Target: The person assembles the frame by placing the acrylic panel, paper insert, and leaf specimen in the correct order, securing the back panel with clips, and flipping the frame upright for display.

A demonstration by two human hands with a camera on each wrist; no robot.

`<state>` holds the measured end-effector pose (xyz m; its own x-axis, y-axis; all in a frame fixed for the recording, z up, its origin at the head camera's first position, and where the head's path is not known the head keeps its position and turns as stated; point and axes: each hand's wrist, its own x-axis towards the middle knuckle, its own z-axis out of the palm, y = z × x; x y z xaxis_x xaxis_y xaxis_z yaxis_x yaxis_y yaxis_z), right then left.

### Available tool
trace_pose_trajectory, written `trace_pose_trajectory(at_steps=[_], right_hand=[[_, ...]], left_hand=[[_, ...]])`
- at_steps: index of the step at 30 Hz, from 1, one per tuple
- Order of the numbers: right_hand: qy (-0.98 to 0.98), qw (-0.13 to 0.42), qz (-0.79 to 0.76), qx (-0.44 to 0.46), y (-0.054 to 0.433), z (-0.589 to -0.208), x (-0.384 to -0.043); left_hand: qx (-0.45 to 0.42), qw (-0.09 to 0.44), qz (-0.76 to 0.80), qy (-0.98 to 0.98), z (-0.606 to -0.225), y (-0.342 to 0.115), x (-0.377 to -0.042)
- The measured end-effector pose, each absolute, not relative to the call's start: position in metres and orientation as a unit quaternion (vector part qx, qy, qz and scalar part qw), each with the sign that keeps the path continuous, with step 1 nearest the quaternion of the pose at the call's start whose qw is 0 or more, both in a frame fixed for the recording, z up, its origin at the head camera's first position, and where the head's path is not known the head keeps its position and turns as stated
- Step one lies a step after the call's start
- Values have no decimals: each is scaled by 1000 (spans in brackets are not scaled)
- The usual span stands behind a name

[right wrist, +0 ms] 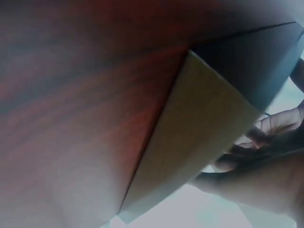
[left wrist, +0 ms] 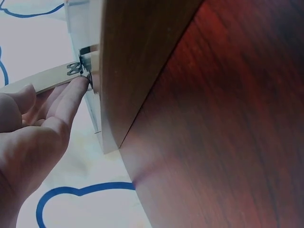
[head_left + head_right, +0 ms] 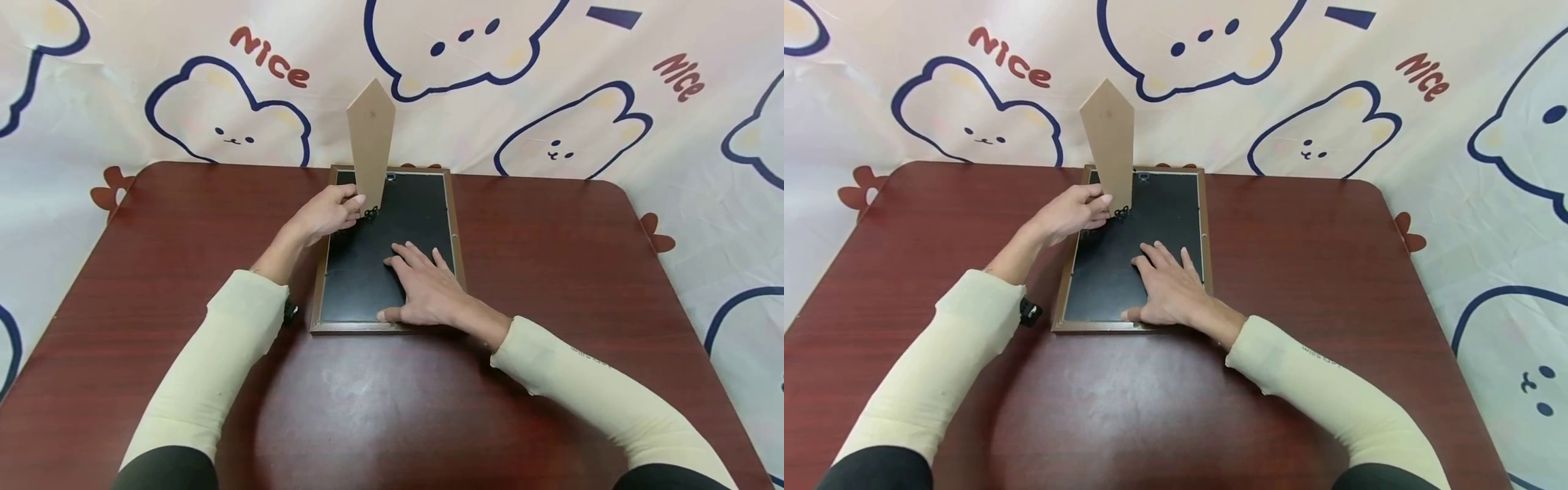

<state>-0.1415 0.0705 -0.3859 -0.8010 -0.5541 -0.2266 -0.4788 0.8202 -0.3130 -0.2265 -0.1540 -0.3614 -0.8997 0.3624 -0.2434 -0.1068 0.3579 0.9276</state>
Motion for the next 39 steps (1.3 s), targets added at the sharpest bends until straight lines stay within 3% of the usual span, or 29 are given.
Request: trace_pose_trajectory(at_steps=[8, 12, 15, 24, 39], right_hand=[[912, 148, -242, -296, 96, -373, -161], [900, 97, -362, -224, 126, -362, -186], [896, 89, -411, -145, 145, -361, -203], [852, 192, -486, -38, 171, -380, -239], [816, 240, -525, 13, 164, -384, -254]], left_hand=[[90, 202, 548, 807, -364, -154, -227], [99, 188, 523, 826, -365, -155, -224], [115, 172, 482, 851, -366, -155, -222], [159, 142, 413, 885, -368, -153, -219], [175, 136, 332, 917, -370, -145, -214]])
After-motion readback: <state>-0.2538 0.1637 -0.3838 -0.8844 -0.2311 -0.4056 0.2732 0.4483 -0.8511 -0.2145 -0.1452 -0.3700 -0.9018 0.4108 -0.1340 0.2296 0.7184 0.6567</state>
